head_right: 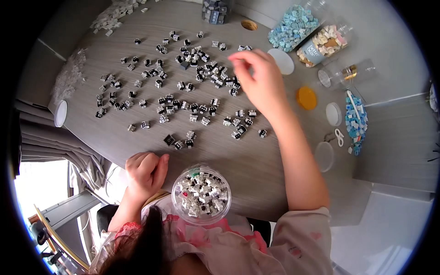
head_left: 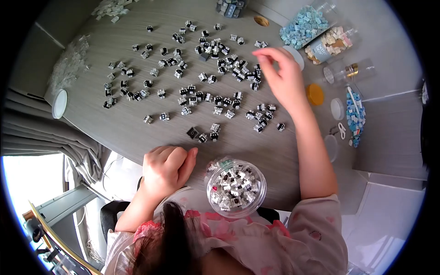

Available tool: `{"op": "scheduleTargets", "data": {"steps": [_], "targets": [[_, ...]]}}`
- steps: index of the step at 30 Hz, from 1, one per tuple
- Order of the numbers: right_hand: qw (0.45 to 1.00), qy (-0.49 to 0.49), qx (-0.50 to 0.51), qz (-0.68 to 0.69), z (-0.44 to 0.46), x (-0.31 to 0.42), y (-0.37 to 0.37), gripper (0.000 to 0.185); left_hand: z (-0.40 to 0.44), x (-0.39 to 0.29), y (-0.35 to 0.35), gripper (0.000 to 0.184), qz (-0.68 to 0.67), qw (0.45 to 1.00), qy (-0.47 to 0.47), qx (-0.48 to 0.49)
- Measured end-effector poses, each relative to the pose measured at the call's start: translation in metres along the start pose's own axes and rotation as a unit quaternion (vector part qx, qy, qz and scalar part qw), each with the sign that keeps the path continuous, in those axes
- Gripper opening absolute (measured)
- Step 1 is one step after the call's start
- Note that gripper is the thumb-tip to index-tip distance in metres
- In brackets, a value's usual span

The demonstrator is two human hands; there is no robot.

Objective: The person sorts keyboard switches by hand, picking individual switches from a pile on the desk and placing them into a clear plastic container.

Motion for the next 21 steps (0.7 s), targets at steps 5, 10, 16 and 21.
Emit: {"op": "scheduleTargets", "data": {"steps": [5,10,16,21], "targets": [[0.982,0.140,0.076,-0.100,0.025,0.037,-0.066,0.013,0.000,0.002,0.000,0.040,-0.007,1.000,0.025,0.000],[0.984,0.109,0.101,-0.100,0.030,0.035,-0.069,0.015,-0.001,0.002,0.004,0.039,-0.012,1.000,0.011,-0.022],[0.984,0.051,0.110,-0.134,0.041,0.022,-0.069,0.011,-0.001,0.001,0.003,0.039,0.012,1.000,-0.011,-0.013],[0.973,0.054,0.136,-0.179,0.045,0.016,-0.086,0.022,0.001,-0.001,0.005,0.039,0.000,1.000,-0.022,-0.011]]}}
Point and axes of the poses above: each hand's wrist, its own z-axis towards the middle knuckle, its own y-axis out of the back of the hand, x = y × z, the point moved 10 cm from there along z, towards the middle knuckle, and after that the axes turned 5 degrees about -x, right-handed, at the moved point
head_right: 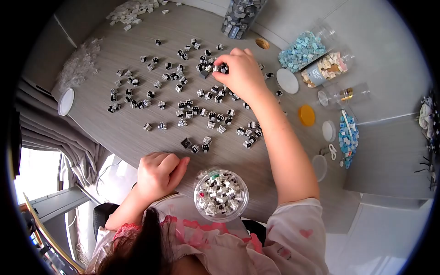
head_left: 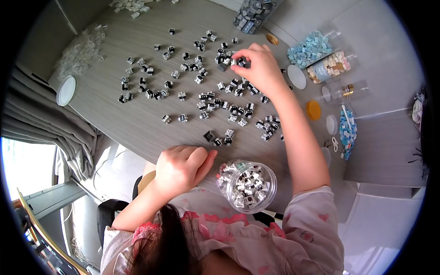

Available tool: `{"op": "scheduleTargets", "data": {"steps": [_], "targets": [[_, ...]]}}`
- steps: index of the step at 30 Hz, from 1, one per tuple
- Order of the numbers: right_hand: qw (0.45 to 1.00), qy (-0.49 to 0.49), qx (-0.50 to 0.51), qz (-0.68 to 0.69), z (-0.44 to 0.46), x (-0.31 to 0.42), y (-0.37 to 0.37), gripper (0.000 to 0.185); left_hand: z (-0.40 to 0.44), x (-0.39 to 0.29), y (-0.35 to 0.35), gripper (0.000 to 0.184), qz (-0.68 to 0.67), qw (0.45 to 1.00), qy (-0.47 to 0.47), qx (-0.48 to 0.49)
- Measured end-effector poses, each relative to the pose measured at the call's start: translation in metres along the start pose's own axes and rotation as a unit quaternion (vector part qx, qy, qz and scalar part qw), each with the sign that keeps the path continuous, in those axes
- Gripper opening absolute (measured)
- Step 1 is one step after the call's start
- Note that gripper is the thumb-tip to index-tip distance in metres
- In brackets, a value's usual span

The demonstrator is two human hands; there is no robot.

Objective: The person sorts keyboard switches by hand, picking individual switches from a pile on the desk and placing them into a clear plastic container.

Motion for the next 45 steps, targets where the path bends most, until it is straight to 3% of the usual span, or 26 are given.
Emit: {"op": "scheduleTargets", "data": {"steps": [4,7,8,10,13,14,16,17,19,21,24,28,31,36,45], "targets": [[0.999,0.032,-0.002,-0.004,-0.001,0.003,0.000,0.025,-0.001,0.000,0.000,0.038,0.000,1.000,0.002,-0.001],[0.970,-0.083,0.045,0.224,-0.006,-0.018,-0.011,0.026,-0.001,0.001,0.002,0.036,-0.022,1.000,0.011,-0.007],[0.905,-0.157,0.055,0.391,-0.009,-0.027,-0.016,0.025,-0.001,0.001,0.002,0.035,-0.034,0.999,0.016,-0.009],[0.676,-0.286,0.068,0.676,-0.018,-0.030,-0.026,0.023,-0.001,0.001,0.002,0.035,-0.034,0.999,0.013,-0.011],[0.515,-0.328,0.116,0.783,-0.022,-0.030,-0.032,0.022,-0.001,0.001,0.001,0.035,-0.031,0.999,0.012,-0.011],[0.534,-0.329,0.141,0.766,-0.021,-0.039,-0.044,0.023,-0.001,0.001,0.001,0.035,-0.029,0.999,0.011,-0.011],[0.819,-0.254,0.103,0.505,-0.009,-0.032,-0.031,0.023,-0.001,0.001,0.001,0.035,-0.029,0.999,0.012,-0.010],[0.915,-0.200,0.077,0.342,-0.002,-0.024,-0.020,0.023,-0.001,0.001,0.002,0.035,-0.029,0.999,0.012,-0.010],[0.982,-0.101,0.060,0.146,0.005,-0.009,-0.015,0.021,0.000,-0.001,0.003,0.037,-0.011,1.000,-0.003,-0.008],[0.993,-0.070,0.062,0.075,0.009,0.002,-0.018,0.022,0.000,-0.001,0.003,0.038,0.000,1.000,-0.010,-0.008],[0.983,-0.096,0.126,0.095,0.013,0.007,-0.025,0.024,0.000,-0.001,0.003,0.037,0.000,1.000,-0.009,-0.005],[0.941,-0.179,0.063,0.279,0.011,-0.031,-0.024,0.021,0.000,-0.001,0.005,0.035,-0.025,1.000,-0.003,-0.017],[0.965,-0.123,0.085,0.216,0.008,-0.019,-0.016,0.015,-0.001,-0.001,0.006,0.034,-0.031,0.999,-0.002,-0.031],[0.987,-0.067,0.093,0.116,0.012,0.021,-0.020,0.036,0.000,-0.001,0.004,0.037,-0.001,1.000,-0.012,-0.010],[0.994,-0.069,0.073,0.035,0.016,0.030,-0.025,0.034,-0.001,-0.001,0.008,0.034,-0.042,0.998,-0.008,-0.041]]}}
Point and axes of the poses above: each hand's wrist, its own z-axis towards the middle knuckle, its own y-axis out of the back of the hand, x = y × z, the point moved 10 cm from there along z, towards the middle knuckle, and after that the axes turned 5 degrees about -x, right-handed, at the moved point
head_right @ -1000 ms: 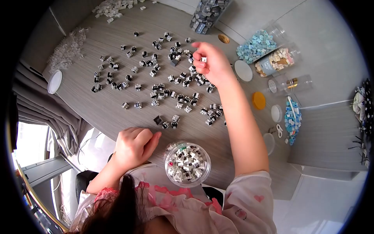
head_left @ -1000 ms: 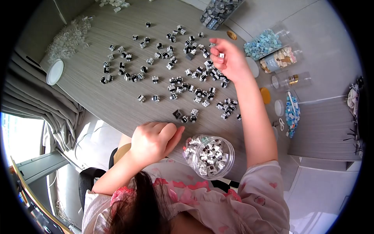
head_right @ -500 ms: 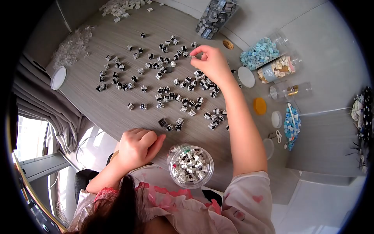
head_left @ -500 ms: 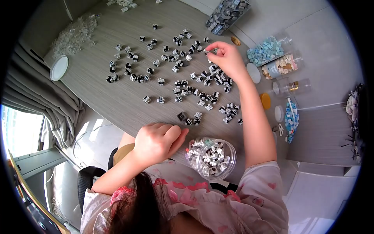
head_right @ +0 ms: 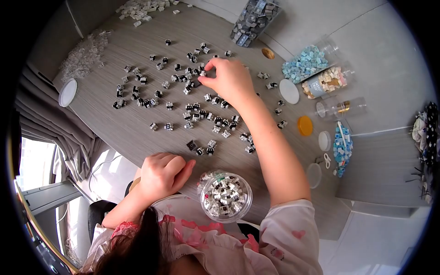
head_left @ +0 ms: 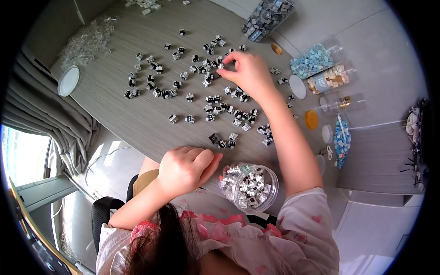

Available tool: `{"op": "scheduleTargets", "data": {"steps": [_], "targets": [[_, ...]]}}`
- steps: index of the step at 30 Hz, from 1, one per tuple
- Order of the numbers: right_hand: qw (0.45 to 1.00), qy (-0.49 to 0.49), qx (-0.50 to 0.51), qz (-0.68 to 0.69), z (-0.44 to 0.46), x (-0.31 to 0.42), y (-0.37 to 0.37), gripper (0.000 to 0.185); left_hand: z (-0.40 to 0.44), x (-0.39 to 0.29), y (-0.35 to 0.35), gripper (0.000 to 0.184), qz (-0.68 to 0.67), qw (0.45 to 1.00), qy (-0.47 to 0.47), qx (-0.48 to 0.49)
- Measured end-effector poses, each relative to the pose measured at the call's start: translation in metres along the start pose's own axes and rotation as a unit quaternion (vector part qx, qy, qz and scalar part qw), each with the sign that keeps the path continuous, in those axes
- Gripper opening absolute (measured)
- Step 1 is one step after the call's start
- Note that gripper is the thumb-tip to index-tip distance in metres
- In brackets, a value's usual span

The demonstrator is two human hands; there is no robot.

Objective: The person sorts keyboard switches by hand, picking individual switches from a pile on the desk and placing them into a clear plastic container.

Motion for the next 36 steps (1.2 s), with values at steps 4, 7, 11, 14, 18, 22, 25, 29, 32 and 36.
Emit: {"op": "scheduleTargets", "data": {"steps": [4,7,11,14,18,22,25,29,32,36], "targets": [[0.994,-0.029,0.002,0.105,-0.004,-0.009,-0.001,0.031,0.000,0.000,-0.001,0.034,0.001,1.000,0.002,0.004],[0.872,-0.162,-0.021,0.461,-0.006,-0.052,0.000,0.023,0.000,0.001,0.000,0.034,0.003,1.000,-0.003,0.005],[0.595,-0.229,0.032,0.769,-0.012,-0.069,0.005,0.024,0.000,0.000,-0.001,0.034,0.003,1.000,-0.002,-0.001],[0.758,-0.221,0.016,0.614,-0.004,-0.085,0.014,0.028,0.000,0.001,-0.001,0.034,0.001,1.000,0.001,0.000],[0.977,-0.066,-0.049,0.194,0.010,-0.065,0.028,0.029,0.000,0.001,0.000,0.034,0.002,1.000,0.002,0.001],[0.997,-0.077,-0.013,-0.029,0.011,-0.054,0.015,0.035,0.001,0.001,0.000,0.034,0.004,1.000,0.005,0.002],[0.994,-0.096,-0.022,0.049,0.010,-0.055,0.017,0.031,0.001,0.001,0.000,0.035,0.005,1.000,0.006,0.007],[0.887,-0.157,0.027,0.433,-0.025,-0.034,0.049,0.026,-0.001,0.001,0.000,0.033,0.002,1.000,0.014,0.010],[0.852,-0.005,0.128,0.508,-0.090,0.024,0.087,0.019,-0.001,0.012,0.002,0.027,-0.005,0.996,0.088,0.018],[0.925,0.083,0.214,0.302,-0.172,0.089,0.096,0.011,0.031,0.031,0.009,0.012,-0.012,0.988,0.151,-0.016]]}}
Point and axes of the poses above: each hand's wrist, its own z-axis towards the middle knuckle, its own y-axis out of the back of the hand, x = y × z, the point moved 10 cm from there along z, towards the middle knuckle, and after that the axes turned 5 degrees about -x, right-handed, at the moved point
